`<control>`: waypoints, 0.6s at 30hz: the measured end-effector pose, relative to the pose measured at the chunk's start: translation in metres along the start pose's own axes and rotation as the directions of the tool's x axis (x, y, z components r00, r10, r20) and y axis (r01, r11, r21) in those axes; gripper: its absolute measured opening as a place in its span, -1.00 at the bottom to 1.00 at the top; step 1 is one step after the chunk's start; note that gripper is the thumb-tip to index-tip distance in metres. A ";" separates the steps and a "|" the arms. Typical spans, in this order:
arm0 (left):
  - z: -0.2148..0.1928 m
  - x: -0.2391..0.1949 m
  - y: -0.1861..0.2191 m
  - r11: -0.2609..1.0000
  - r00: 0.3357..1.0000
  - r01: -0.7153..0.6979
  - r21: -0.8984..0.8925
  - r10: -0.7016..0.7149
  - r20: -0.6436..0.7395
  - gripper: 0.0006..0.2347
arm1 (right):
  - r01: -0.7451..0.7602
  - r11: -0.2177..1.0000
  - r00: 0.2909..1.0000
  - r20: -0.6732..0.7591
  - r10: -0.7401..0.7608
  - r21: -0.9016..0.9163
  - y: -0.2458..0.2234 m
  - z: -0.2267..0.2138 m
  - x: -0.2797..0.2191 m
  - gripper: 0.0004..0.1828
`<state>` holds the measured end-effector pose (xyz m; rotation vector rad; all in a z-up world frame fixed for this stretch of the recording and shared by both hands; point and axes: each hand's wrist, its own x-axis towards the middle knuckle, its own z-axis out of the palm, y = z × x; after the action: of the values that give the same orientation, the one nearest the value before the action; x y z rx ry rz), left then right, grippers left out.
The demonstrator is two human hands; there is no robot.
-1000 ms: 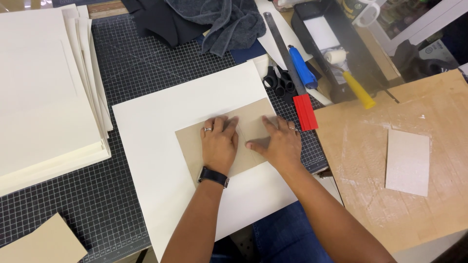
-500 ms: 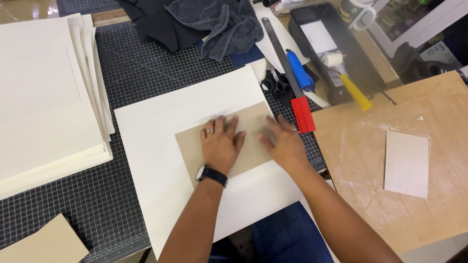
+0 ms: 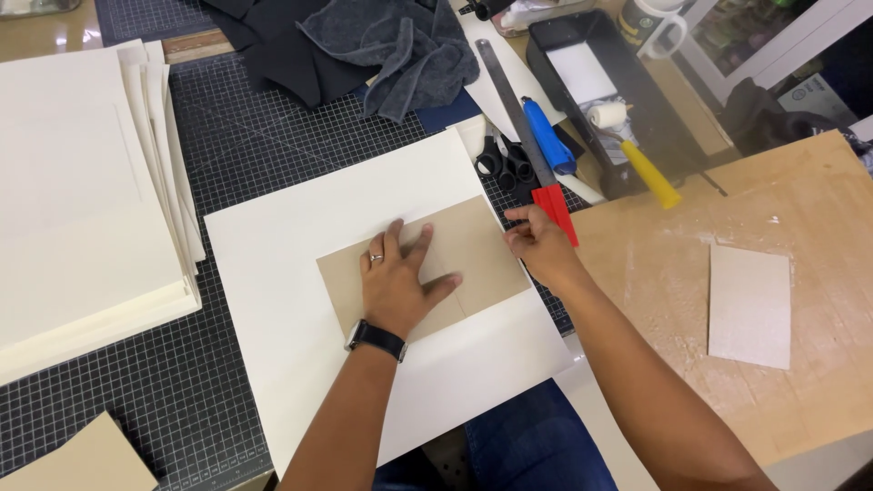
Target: Applying glue to cardboard pieces and mounting them onto paper to create book covers
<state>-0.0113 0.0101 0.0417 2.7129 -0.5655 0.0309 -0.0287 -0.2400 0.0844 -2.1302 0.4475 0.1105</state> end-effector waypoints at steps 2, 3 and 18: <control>0.001 -0.001 -0.002 1.000 1.000 -0.004 -0.014 0.004 -0.001 -0.23 | -0.012 1.000 1.000 0.029 0.012 0.014 -0.007 -0.004 -0.002 -0.56; 0.003 -0.001 -0.003 1.000 1.000 -0.010 -0.028 0.010 -0.001 -0.22 | -0.026 0.999 0.998 0.056 0.024 0.029 -0.011 -0.005 -0.002 -0.56; 0.000 -0.001 0.005 0.979 0.979 -0.199 -0.037 0.201 0.042 -0.34 | 0.040 0.957 0.992 0.127 -0.003 -0.288 -0.037 -0.003 -0.012 -0.43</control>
<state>-0.0144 0.0067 0.0430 2.6202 -0.8437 0.0112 -0.0274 -0.2205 0.1186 -2.3984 0.3501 0.3130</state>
